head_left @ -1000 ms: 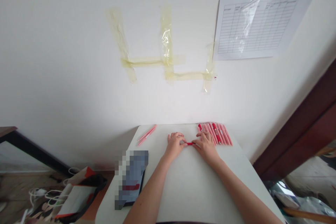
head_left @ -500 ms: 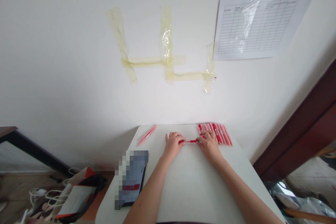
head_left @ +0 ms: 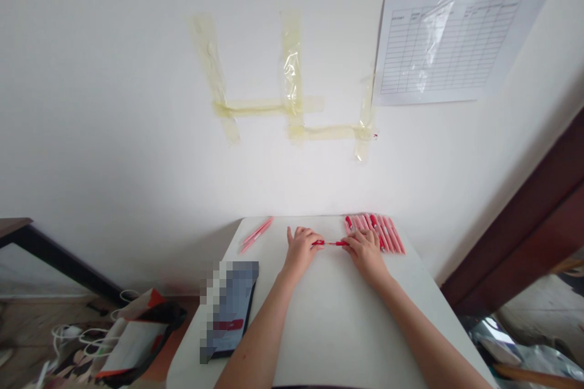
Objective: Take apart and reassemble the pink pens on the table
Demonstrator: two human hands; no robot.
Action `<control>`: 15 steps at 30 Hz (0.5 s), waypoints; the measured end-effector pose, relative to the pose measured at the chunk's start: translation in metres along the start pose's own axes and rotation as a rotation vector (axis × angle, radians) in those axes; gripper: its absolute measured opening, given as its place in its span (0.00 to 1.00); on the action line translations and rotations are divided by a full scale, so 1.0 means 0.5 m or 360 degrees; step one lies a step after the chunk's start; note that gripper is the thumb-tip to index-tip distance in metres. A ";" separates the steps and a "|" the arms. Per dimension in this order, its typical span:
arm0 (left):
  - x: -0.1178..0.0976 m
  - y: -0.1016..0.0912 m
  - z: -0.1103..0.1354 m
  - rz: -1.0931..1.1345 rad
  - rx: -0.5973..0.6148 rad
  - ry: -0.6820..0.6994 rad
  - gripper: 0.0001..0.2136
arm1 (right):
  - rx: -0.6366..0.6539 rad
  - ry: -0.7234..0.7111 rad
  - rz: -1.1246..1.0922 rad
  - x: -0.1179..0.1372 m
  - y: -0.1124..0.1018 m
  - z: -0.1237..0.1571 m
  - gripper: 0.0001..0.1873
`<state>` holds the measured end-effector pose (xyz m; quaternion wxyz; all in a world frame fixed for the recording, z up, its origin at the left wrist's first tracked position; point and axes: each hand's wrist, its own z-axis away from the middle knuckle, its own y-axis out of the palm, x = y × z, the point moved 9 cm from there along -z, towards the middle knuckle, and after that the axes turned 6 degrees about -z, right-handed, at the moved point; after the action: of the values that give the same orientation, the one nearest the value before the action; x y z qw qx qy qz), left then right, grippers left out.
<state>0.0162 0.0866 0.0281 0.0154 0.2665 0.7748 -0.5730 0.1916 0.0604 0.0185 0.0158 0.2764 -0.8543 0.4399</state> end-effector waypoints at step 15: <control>-0.004 0.007 0.002 0.0023 0.0064 0.0037 0.08 | 0.0003 -0.0030 0.0042 0.013 -0.009 -0.003 0.10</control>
<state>0.0194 0.0857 0.0253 0.0050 0.2791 0.7613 -0.5852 0.1882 0.0565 0.0247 0.0016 0.2693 -0.8575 0.4384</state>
